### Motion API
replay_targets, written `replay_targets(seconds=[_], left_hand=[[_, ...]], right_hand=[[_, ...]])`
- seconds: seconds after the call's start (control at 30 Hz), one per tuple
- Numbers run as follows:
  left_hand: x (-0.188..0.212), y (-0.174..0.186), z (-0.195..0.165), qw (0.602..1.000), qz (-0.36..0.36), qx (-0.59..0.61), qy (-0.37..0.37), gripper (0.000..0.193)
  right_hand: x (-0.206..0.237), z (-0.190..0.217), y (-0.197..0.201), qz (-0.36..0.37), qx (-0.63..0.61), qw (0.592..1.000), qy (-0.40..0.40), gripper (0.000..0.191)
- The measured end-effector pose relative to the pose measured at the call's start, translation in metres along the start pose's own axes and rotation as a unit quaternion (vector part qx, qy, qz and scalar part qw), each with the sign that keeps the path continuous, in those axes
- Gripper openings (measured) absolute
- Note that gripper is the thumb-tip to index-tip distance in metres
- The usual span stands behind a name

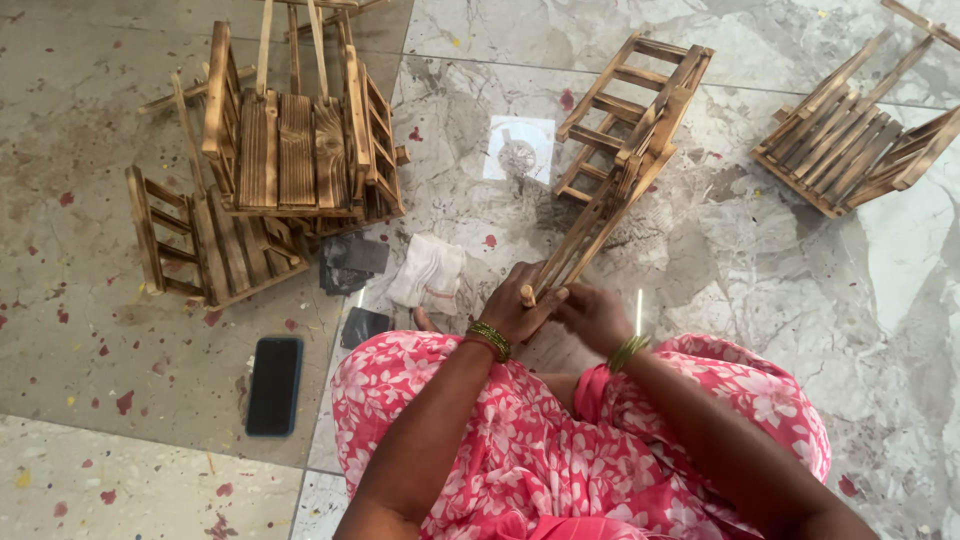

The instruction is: The person sits on the floor assembling small wooden chair frames, fitting wooden dowels and crossbars into the slatted chair parts by hand, pressing joints together and turning the frames over to work on different sides, with several finished frames around them.

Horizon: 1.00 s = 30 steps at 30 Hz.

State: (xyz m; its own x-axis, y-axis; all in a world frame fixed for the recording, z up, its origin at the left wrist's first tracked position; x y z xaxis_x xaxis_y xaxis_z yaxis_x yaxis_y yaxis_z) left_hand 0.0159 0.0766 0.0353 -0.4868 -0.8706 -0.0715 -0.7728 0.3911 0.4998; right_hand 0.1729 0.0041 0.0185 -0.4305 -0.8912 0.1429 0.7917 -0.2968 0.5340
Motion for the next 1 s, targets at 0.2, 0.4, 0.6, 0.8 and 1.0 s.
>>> replay_targets(seconds=[0.2, 0.4, 0.6, 0.8, 1.0], left_hand=[[-0.001, -0.002, 0.000, 0.999, 0.002, 0.041, 0.003, 0.075], [-0.004, -0.005, 0.003, 0.999, -0.015, 0.030, -0.015, 0.073], [-0.006, -0.006, 0.005, 1.000, -0.002, 0.017, 0.012, 0.073], [-0.008, -0.005, 0.005, 1.000, -0.013, 0.007, 0.000, 0.073], [-0.007, -0.004, 0.006, 1.000, 0.002, 0.025, 0.005, 0.071]], right_hand=[[-0.010, 0.003, 0.012, -0.030, -0.088, 0.993, -0.077, 0.021], [0.035, 0.010, -0.007, 0.008, -0.067, 0.998, -0.005, 0.017], [0.047, -0.005, -0.018, 0.007, -0.089, 0.995, -0.036, 0.018], [0.043, -0.004, -0.017, 0.005, -0.035, 0.998, -0.044, 0.018], [0.041, 0.006, -0.012, -0.045, -0.069, 0.996, 0.024, 0.018]])
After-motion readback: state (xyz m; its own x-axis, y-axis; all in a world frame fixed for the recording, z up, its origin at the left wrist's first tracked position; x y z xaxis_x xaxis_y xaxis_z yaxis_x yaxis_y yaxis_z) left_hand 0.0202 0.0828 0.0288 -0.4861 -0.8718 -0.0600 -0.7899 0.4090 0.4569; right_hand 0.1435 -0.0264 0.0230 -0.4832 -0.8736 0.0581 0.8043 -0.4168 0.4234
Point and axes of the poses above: each hand's wrist, its own x-axis away from the middle knuckle, its own y-axis out of the back of the hand, z = x × y, the point moved 5 cm from there along -x, towards the middle knuckle, and after that the axes turned 11 degrees about -z, right-handed, at the moved point
